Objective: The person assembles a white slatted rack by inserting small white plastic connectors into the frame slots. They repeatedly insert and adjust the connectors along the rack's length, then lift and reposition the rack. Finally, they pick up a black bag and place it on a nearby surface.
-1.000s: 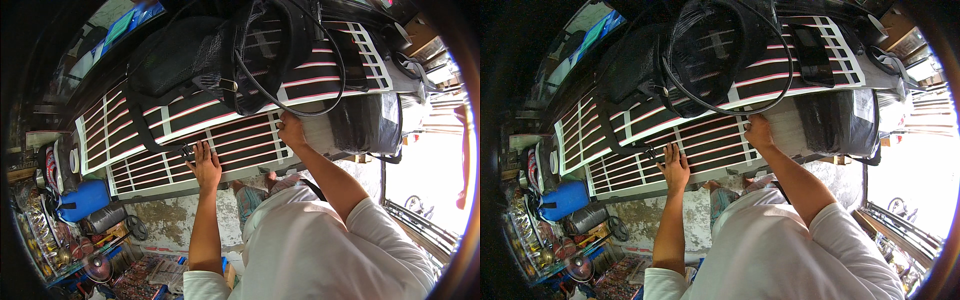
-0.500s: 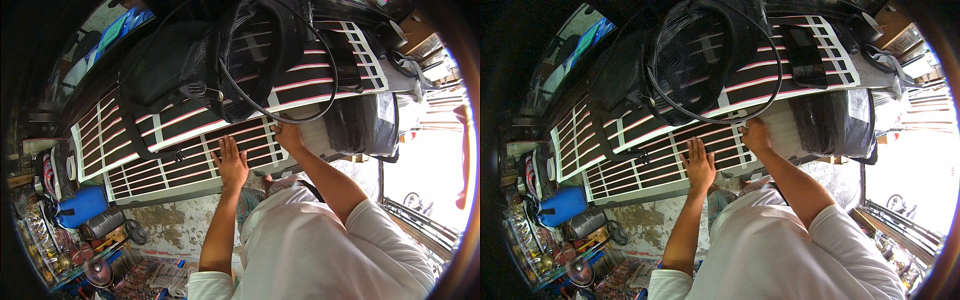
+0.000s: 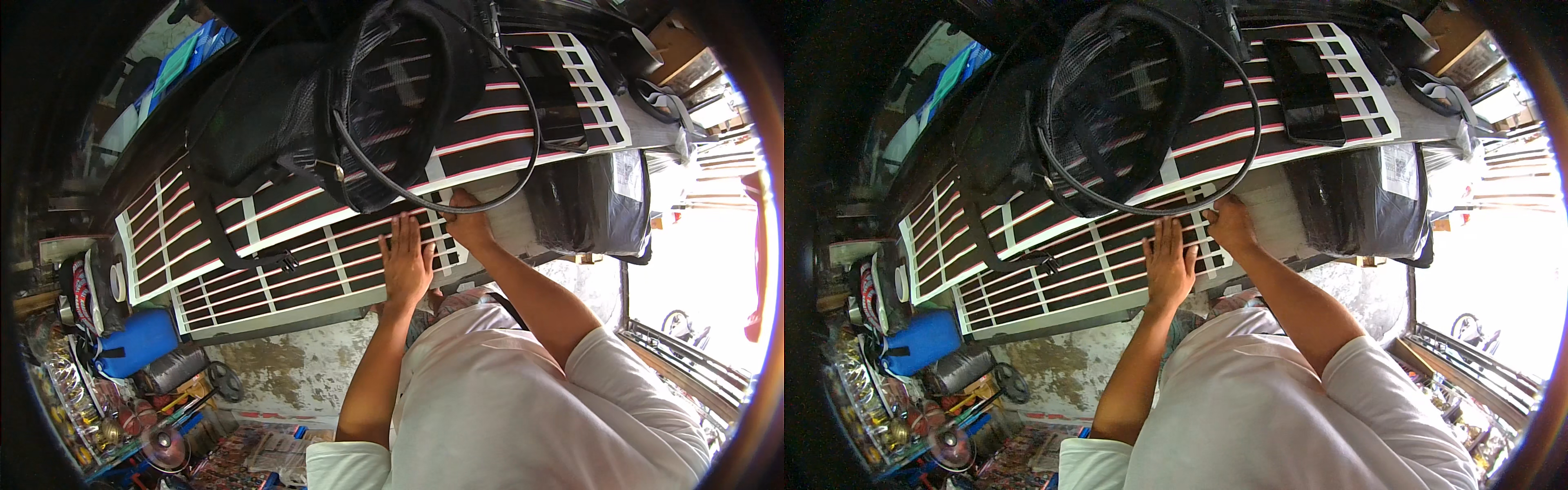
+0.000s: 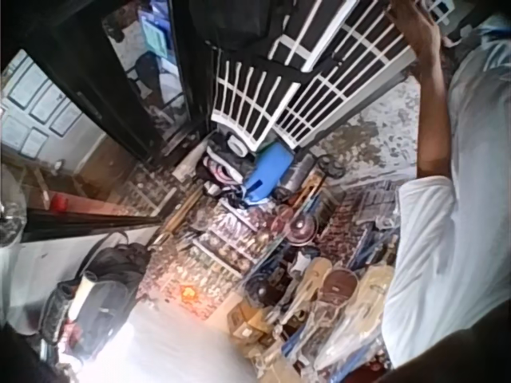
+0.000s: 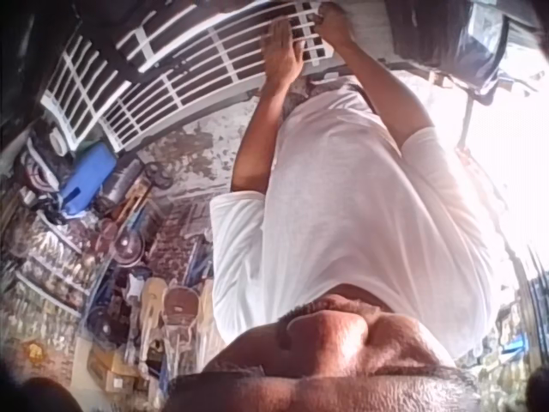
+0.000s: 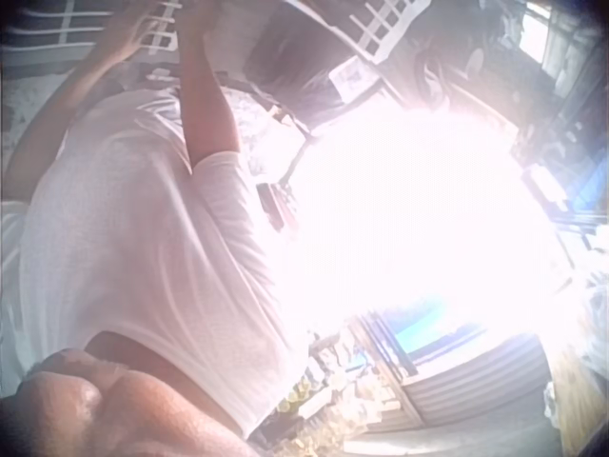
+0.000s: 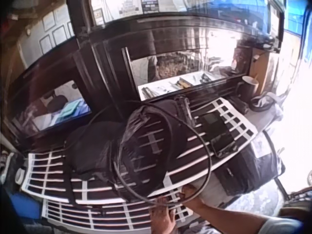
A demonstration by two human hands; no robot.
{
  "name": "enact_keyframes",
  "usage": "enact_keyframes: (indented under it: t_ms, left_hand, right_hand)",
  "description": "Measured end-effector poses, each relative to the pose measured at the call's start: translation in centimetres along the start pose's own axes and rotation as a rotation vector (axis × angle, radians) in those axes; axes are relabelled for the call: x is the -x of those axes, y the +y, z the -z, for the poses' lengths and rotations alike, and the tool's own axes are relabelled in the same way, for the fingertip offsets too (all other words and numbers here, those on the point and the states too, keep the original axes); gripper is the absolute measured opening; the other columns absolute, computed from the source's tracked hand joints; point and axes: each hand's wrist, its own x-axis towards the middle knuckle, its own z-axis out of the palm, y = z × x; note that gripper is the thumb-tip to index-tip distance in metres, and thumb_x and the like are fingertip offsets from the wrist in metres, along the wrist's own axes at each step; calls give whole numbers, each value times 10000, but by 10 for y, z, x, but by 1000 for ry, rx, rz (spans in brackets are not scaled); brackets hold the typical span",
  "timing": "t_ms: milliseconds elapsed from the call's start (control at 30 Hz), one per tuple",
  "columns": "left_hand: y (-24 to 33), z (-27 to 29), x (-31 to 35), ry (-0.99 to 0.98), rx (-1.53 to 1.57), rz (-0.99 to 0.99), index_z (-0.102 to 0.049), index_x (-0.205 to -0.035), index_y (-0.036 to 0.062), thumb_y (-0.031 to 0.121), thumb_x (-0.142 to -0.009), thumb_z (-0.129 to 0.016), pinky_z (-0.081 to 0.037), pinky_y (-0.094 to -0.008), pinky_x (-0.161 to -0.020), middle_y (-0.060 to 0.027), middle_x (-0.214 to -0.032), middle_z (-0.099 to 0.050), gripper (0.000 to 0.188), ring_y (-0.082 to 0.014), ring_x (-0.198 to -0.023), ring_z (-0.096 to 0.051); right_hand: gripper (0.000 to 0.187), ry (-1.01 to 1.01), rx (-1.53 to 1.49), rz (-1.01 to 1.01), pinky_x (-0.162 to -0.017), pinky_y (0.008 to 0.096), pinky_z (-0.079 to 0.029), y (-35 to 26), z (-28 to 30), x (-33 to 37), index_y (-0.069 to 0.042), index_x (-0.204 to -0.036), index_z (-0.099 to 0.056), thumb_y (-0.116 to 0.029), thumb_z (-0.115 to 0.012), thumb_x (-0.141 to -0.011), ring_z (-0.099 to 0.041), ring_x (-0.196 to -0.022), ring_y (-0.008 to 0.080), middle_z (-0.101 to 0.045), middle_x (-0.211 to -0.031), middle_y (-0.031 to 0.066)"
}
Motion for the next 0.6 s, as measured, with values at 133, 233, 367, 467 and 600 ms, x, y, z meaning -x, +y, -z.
enact_keyframes:
  t_ms: [133, 233, 367, 467, 600]
  left_hand:
    - [-7, 8, 18, -24, -122, 102, -416, -1673, 23, 440, -1168, -474, -211, -721, -1296, -205, -1771, -347, 657, -399, -1656, -295]
    - [-9, 7, 19, 16, -99, 60, -434, -1667, 32, 451, -1167, -479, -200, -727, -1297, -195, -1771, -355, 654, -392, -1659, -294]
    - [-3, 3, 13, -40, -97, 73, -482, -1634, 19, 459, -1154, -504, -202, -706, -1304, -175, -1765, -375, 652, -356, -1666, -289]
    - [2, 3, 6, -32, -36, 39, -498, -1613, -5, 441, -1162, -496, -225, -717, -1292, -215, -1725, -427, 634, -390, -1640, -336]
    - [10, 2, -6, -23, -15, -6, -540, -1565, -26, 436, -1162, -497, -274, -707, -1278, -219, -1672, -489, 614, -397, -1612, -380]
  right_hand:
    - [224, 24, -38, 8, -930, 568, -565, 4, -2, 2, 36, -1003, -688, -127, -812, -912, -689, -1105, 497, -705, -1118, 287]
    - [207, 47, -57, 22, -905, 565, -563, 6, -5, 4, 27, -998, -667, -103, -800, -908, -691, -1062, 496, -699, -1083, 280]
    - [187, 51, -49, 59, -879, 560, -564, 8, -3, 3, 23, -991, -656, -75, -786, -898, -694, -1013, 499, -694, -1054, 276]
    - [173, 56, -75, 62, -881, 561, -567, 6, -2, 4, 26, -1000, -657, -54, -770, -896, -695, -1011, 501, -697, -1049, 276]
    - [232, 61, -88, 84, -924, 561, -572, 4, 1, 6, 13, -1118, -671, -22, -739, -899, -693, -1062, 498, -705, -1097, 277]
